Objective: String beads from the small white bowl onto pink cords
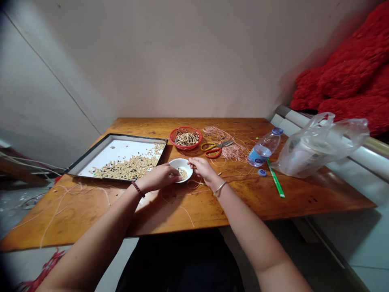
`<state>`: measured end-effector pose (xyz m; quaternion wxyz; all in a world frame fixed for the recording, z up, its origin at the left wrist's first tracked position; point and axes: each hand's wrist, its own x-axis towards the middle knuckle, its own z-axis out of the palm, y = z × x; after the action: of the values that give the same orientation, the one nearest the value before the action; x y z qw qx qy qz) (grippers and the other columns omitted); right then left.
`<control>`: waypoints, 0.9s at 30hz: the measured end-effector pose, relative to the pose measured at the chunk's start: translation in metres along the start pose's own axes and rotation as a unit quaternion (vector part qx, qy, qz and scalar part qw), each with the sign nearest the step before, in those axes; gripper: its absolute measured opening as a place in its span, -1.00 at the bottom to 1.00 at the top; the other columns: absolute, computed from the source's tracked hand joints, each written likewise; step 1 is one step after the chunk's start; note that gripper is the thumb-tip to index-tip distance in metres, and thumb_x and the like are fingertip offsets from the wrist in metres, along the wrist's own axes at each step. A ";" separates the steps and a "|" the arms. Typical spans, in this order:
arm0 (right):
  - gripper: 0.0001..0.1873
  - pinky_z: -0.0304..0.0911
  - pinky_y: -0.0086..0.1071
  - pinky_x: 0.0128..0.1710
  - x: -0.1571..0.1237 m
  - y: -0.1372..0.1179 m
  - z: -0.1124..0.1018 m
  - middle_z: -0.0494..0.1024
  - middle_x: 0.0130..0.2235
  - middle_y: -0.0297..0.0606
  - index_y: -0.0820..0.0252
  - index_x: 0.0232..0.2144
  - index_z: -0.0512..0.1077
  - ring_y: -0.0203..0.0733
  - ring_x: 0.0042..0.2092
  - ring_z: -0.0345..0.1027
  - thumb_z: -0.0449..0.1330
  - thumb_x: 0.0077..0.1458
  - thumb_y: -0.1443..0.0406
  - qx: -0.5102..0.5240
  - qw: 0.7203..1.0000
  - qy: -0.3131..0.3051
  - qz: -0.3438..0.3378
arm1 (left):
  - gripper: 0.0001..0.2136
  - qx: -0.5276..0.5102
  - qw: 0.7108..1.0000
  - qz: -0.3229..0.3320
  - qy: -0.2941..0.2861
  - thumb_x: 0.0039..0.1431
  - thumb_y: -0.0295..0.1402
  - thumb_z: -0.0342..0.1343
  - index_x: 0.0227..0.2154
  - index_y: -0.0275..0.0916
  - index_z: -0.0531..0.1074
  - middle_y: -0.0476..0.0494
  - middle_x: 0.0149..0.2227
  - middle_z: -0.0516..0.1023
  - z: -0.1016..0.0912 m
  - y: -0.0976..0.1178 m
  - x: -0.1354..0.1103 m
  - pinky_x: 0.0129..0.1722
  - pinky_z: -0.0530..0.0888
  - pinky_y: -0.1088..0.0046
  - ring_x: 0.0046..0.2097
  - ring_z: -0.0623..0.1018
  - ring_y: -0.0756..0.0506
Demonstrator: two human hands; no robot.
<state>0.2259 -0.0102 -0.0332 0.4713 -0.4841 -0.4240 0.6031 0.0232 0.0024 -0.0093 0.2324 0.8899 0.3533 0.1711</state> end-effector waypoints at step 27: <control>-0.46 -0.01 -0.42 -0.49 -0.009 -0.001 0.009 0.18 -0.57 -0.37 0.18 -0.61 0.21 -0.32 -0.49 0.03 -0.02 0.12 -0.12 -0.215 0.948 0.004 -0.233 | -0.53 -0.526 0.824 -0.106 0.183 -0.01 -0.27 0.29 -0.03 -0.25 0.32 -0.23 -0.17 0.60 0.004 0.007 0.012 -0.10 0.49 0.33 -0.08 0.57 -0.14</control>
<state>0.2182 -0.0196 -0.0290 0.4849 -0.4646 -0.6426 0.3689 0.0370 0.0053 -0.0071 0.6135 0.5418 0.3378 0.4647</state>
